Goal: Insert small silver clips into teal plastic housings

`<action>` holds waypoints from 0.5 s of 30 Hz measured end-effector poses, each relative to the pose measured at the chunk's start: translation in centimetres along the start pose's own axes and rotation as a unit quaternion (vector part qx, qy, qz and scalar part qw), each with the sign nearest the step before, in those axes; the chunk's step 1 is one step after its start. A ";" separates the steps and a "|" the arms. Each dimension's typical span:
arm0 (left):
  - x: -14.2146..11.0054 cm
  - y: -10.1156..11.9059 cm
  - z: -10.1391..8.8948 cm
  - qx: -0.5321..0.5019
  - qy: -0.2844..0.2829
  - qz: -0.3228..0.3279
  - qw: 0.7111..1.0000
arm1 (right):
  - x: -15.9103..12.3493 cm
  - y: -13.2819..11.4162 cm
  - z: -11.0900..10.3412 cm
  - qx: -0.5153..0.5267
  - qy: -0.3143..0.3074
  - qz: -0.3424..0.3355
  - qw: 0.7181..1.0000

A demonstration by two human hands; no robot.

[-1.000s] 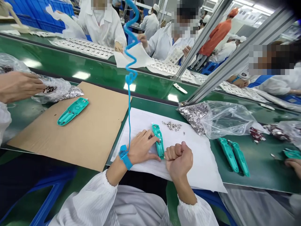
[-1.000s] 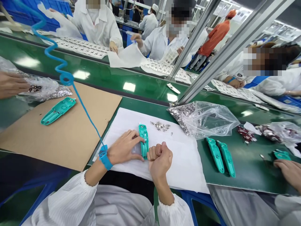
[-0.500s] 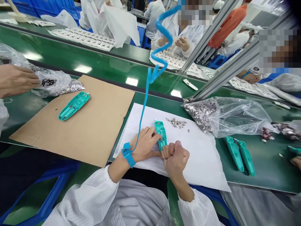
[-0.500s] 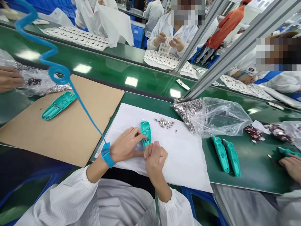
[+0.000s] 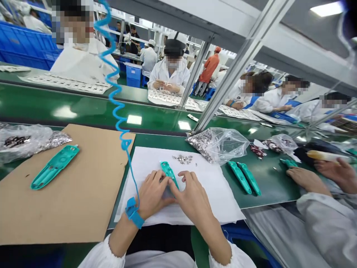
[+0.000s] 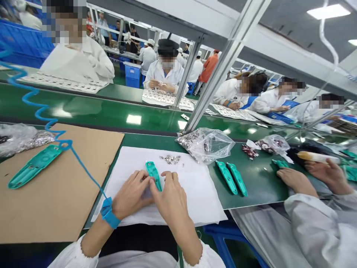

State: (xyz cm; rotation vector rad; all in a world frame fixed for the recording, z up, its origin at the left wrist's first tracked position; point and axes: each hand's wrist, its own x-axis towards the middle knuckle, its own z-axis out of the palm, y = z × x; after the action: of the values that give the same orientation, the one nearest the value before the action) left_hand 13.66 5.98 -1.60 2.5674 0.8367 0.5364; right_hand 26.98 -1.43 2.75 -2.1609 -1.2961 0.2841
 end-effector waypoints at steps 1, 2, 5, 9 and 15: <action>0.0 0.1 -0.1 0.000 0.002 0.002 1.000 | 0.0 0.0 -0.4 -0.022 -0.029 0.006 0.999; 0.1 0.1 -0.1 -0.001 0.004 0.003 1.000 | 0.0 0.1 -0.7 -0.036 -0.064 0.011 0.997; 0.1 0.1 -0.2 -0.005 0.007 0.013 1.000 | 0.4 0.2 -1.0 -0.062 -0.155 0.018 0.986; 0.1 -0.1 0.1 -0.019 0.018 0.039 0.999 | 1.2 0.5 -1.0 -0.040 -0.205 0.029 0.978; -0.2 -0.4 0.2 -0.058 0.056 0.052 0.995 | -0.4 4.9 -4.4 -0.043 -0.144 0.099 0.984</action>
State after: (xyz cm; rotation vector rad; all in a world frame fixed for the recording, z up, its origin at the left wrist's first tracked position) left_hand 13.42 6.14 -2.06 2.5024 0.6896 0.7450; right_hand 32.35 -5.14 3.33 -2.3931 -1.2642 0.6539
